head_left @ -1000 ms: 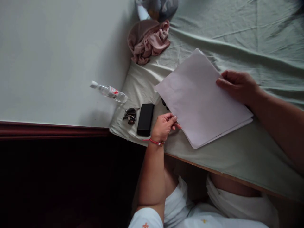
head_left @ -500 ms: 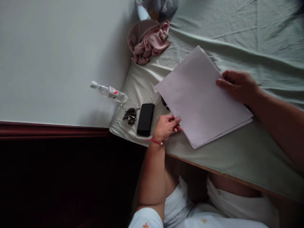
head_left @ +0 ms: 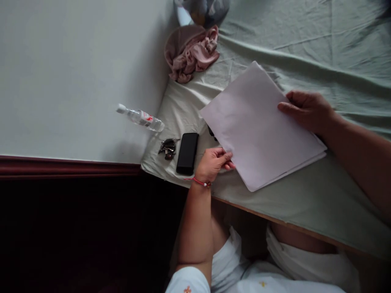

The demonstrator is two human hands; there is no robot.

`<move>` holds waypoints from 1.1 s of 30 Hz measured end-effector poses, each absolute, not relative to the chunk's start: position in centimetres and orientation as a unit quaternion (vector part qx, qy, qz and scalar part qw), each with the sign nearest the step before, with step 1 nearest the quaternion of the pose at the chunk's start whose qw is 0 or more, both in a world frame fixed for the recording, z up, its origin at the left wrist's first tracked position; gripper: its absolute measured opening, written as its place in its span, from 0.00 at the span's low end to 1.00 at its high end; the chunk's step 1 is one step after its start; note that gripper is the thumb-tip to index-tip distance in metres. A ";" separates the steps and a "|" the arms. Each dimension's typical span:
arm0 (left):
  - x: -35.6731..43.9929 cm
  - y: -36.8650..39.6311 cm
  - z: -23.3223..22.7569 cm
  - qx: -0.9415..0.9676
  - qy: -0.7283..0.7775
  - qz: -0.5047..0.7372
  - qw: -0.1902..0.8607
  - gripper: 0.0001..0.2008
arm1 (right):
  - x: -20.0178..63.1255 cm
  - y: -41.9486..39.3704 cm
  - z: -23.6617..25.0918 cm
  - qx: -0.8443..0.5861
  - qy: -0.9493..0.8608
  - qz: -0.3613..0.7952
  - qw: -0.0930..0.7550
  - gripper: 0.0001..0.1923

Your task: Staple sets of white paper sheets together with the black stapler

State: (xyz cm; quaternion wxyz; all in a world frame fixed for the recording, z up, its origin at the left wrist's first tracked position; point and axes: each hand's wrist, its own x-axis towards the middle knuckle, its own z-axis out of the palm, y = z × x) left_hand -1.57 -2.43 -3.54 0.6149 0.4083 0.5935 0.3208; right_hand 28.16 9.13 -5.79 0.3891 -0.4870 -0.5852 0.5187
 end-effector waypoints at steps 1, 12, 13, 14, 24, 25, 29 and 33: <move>-1.6 -2.4 -3.6 0.413 0.592 0.319 0.614 0.21 | 28.1 9.0 -5.7 -0.478 -0.578 0.536 0.387 0.20; -1.9 -1.5 -3.1 0.264 0.614 0.530 0.521 0.23 | 28.6 8.6 -5.7 -0.453 -0.540 0.629 0.328 0.22; -2.0 -1.3 -3.1 0.256 0.614 0.547 0.508 0.22 | 28.7 8.6 -5.7 -0.454 -0.546 0.627 0.322 0.21; -2.2 -1.2 -3.1 0.249 0.615 0.561 0.496 0.21 | 28.7 8.6 -5.6 -0.454 -0.551 0.625 0.316 0.21; -2.2 -0.9 -3.0 0.216 0.610 0.612 0.455 0.15 | 28.3 8.5 -5.3 -0.457 -0.553 0.613 0.331 0.22; -2.2 -0.9 -2.9 0.211 0.612 0.614 0.452 0.15 | 28.4 8.5 -5.3 -0.459 -0.556 0.614 0.320 0.23; -2.2 -0.7 -2.6 0.197 0.614 0.627 0.439 0.16 | 28.7 8.4 -4.8 -0.462 -0.568 0.624 0.274 0.23; -2.3 -0.3 -2.4 0.190 0.621 0.625 0.433 0.15 | 28.6 8.2 -4.1 -0.476 -0.595 0.601 0.242 0.22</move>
